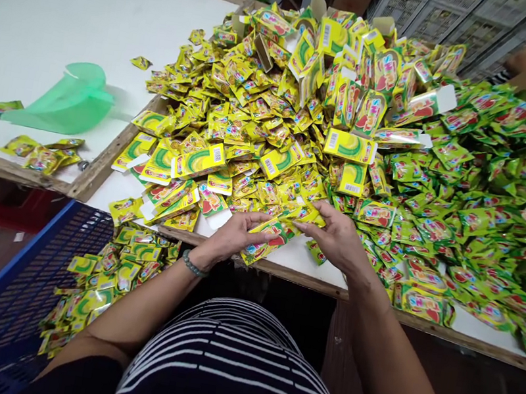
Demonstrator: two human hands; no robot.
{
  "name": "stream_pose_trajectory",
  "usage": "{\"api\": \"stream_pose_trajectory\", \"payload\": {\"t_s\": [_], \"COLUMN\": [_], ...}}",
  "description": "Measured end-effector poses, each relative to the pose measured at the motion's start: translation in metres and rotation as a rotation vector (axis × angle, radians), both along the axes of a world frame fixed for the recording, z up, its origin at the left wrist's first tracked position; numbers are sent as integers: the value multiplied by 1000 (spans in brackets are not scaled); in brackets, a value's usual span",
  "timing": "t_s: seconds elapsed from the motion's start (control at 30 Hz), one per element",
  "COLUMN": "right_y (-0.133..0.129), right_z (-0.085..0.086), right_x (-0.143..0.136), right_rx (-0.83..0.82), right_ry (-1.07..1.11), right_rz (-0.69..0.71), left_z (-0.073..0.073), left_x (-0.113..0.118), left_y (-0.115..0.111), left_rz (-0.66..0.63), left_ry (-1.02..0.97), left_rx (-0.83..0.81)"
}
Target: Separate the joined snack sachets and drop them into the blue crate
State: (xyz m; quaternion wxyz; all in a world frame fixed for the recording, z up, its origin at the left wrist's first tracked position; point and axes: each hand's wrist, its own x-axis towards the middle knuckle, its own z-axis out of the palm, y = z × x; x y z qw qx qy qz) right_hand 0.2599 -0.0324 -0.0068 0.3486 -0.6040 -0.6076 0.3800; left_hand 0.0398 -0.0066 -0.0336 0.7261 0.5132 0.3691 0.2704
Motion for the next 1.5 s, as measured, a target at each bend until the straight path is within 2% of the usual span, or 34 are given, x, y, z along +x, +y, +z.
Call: {"api": "stream_pose_trajectory", "payload": {"t_s": [0.13,0.3,0.37,0.57,0.73,0.93,1.1,1.23,1.3,1.4,1.5], "right_y": [2,9,12,13,13,15,13,5,1,-3,-5], "right_z": [11,29,33,31,27,25,16,11,9,4,0], "right_x": [4,-2,-4,-2,0,-6,-17,-19,-16,-14,-18], "right_rx": [-17,-38,-50,1,-80,-98,-101,-78,-79,-69,-86], "right_ry": [57,-329,-440,-177,-282,-334,-434,-312,-116,209,333], "right_rz": [-6,282,331,279,406,422,257,229,235,143,71], "left_z": [3,10,14,25,26,28,24,20,18,15,15], "left_x": [-1,-4,-6,-13,-14,-7,-3,-2,-2,-1,1], "left_y": [3,7,10,19,20,17,13,12,12,11,9], "left_rz": [-31,-78,-115,-259,-236,-244,-252,-275,-205,-75,-22], "left_ry": [9,101,126,158,118,132,159,244,246,234,220], "left_rx": [71,140,165,138,-29,4,112,218,202,138,92]}}
